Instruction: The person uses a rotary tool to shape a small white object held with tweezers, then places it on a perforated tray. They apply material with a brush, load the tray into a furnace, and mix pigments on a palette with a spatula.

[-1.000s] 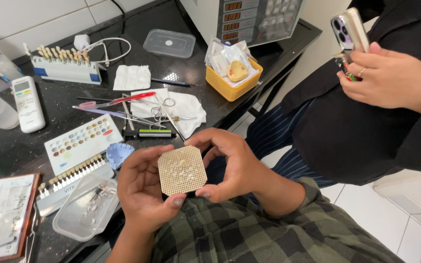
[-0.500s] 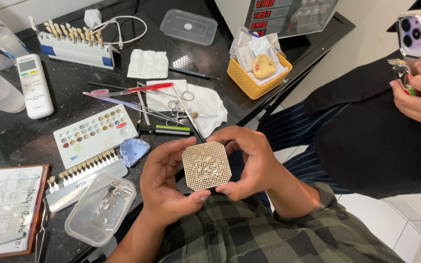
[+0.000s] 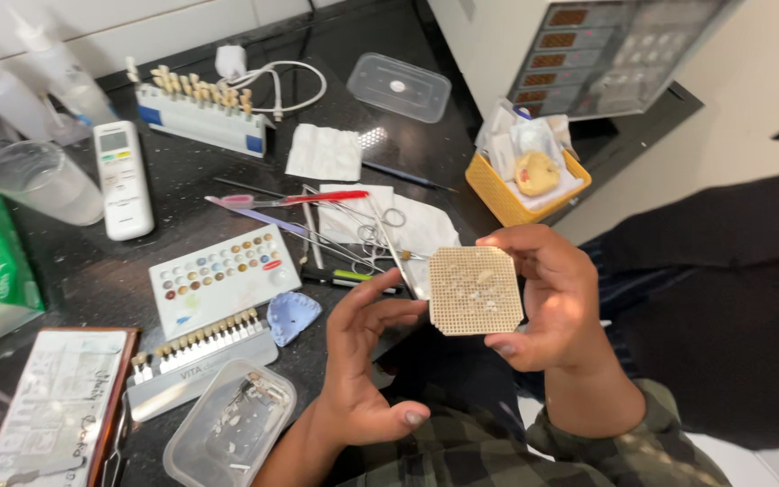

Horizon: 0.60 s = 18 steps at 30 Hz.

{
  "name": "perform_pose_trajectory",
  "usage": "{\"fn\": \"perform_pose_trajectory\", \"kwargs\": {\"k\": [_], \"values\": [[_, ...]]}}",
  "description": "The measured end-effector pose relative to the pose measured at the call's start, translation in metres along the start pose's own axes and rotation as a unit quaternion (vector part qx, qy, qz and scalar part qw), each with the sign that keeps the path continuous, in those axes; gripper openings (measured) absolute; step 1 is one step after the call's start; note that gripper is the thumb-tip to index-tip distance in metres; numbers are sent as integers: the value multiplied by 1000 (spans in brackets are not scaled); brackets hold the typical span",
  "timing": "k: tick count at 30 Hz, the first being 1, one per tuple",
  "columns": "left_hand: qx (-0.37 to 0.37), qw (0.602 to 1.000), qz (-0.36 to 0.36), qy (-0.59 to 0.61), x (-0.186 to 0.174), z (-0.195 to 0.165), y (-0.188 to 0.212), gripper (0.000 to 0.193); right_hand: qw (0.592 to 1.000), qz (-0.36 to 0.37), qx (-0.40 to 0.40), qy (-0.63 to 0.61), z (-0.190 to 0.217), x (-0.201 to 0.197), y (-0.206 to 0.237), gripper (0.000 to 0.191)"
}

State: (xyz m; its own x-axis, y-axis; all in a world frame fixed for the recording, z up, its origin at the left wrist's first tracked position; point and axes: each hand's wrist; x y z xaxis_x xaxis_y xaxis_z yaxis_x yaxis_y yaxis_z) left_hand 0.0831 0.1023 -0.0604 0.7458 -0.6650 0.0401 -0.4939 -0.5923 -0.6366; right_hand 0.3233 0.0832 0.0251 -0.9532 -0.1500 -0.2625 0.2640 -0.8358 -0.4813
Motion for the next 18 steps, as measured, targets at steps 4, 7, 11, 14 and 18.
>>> {"fn": "perform_pose_trajectory", "kwargs": {"k": [4, 7, 11, 14, 18], "values": [[-55, 998, -20, 4, 0, -9, -1, 91, 999, 23, -27, -1, -14, -2, -26, 81], [-82, 996, 15, -37, -1, -13, 3, 73, 999, 41, -23, -18, -26, -6, -47, 80], [-73, 995, 45, -58, -7, 5, 15, 51, 997, 63, -30, -40, -36, -5, -64, 80], [-73, 991, -27, -110, 4, 34, 30, 44, 996, 63, -36, -55, -40, 4, -67, 82], [-136, 983, -39, -116, 5, 80, 56, 43, 996, 81, -30, -9, -50, 10, -72, 82]]}}
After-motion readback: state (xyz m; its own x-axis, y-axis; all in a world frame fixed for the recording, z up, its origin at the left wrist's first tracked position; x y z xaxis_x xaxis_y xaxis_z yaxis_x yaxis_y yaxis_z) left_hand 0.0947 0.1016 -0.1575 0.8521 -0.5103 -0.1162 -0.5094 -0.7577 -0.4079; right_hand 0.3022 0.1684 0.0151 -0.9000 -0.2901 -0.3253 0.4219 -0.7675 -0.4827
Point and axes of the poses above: each hand's wrist, its own y-axis away from the middle knuckle, its own x-axis out of the palm, z = x × y, and after that the axes turned 10 degrees about z, right-handed
